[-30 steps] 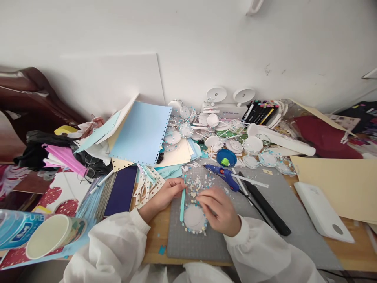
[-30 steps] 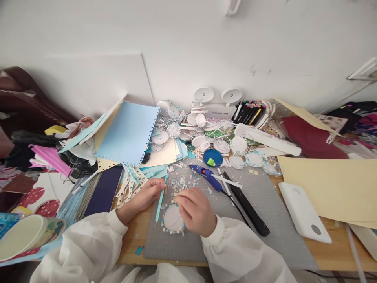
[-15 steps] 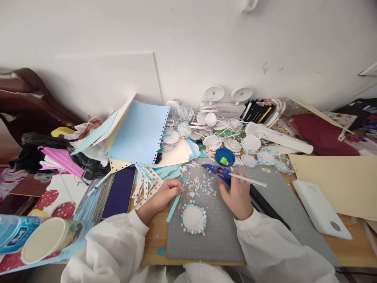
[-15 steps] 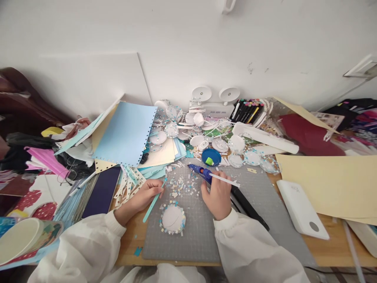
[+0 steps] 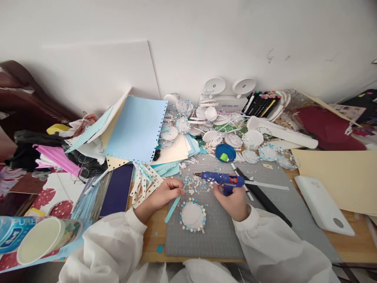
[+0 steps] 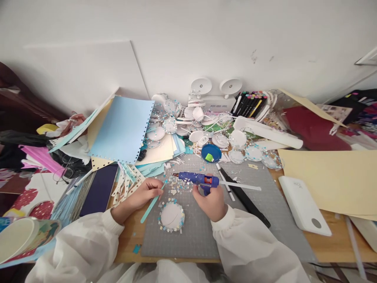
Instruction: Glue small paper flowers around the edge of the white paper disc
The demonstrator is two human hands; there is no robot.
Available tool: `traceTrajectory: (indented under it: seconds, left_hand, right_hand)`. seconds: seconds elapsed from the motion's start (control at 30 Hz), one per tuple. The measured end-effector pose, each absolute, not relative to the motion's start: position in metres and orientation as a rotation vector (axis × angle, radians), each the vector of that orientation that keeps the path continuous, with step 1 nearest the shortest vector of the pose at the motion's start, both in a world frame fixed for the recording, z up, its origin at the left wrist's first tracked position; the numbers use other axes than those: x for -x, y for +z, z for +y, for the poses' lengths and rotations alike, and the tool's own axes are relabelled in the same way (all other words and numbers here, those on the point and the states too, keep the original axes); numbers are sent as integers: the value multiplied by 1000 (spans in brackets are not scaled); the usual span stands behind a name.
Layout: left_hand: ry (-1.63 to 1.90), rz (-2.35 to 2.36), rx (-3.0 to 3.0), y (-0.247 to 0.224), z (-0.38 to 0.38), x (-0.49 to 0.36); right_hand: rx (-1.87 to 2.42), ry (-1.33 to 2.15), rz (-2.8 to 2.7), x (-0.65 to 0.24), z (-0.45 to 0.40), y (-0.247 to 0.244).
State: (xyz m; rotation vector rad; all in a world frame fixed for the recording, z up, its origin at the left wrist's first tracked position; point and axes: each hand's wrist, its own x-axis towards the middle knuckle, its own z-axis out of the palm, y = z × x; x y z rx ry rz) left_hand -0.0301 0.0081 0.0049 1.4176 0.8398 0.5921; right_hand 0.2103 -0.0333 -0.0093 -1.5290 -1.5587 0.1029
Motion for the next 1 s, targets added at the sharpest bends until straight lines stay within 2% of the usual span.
traceTrajectory:
  seconds: [0.27,1.0]
  left_hand:
    - [549,820,-1472,13,8,29]
    - [551,753,-1461,13,8,28]
  right_hand:
    - [1459,451,-1553,-208,-37,-9]
    - [1459,363,-1571,-209,-35,-11]
